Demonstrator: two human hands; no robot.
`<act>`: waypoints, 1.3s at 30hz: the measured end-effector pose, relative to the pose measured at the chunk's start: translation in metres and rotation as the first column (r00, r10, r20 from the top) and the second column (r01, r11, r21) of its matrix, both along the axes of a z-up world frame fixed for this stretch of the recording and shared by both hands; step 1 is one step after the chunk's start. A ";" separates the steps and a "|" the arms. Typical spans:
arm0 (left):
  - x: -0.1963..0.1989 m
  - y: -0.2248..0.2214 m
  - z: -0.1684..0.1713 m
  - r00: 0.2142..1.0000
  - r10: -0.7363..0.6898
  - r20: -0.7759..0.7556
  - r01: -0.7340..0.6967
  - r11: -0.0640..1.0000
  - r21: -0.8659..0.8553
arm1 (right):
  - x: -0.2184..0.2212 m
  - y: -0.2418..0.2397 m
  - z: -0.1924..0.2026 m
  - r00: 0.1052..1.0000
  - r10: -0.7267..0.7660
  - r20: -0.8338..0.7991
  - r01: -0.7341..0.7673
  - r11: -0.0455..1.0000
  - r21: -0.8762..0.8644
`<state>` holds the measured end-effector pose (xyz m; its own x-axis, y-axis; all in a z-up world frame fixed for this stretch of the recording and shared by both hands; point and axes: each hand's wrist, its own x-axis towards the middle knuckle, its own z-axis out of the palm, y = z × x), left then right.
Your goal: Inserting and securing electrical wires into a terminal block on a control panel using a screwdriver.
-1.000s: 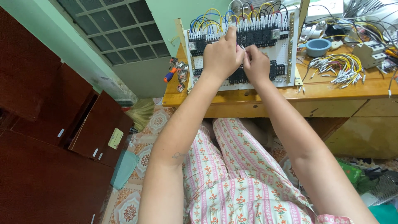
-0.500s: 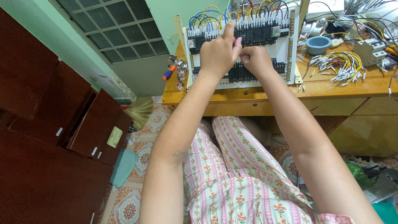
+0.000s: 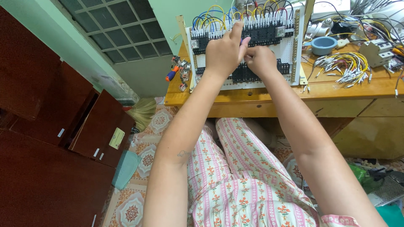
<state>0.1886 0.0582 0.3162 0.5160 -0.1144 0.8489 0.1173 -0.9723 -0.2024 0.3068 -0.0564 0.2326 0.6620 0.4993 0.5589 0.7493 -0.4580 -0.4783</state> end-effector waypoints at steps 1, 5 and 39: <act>0.001 0.000 -0.001 1.000 0.001 -0.001 -0.001 1.000 -0.001 | 0.003 0.003 -0.005 1.000 0.001 -0.001 -0.001 1.000 -0.001; -0.003 -0.003 0.000 0.999 -0.035 0.000 0.035 0.999 -0.030 | 0.007 0.005 -0.015 0.984 -0.031 0.174 0.030 1.000 0.008; -0.250 0.020 -0.287 0.781 -0.215 0.587 0.363 -0.608 -0.706 | 0.083 -0.243 -0.045 0.995 -0.049 0.090 0.003 0.894 0.447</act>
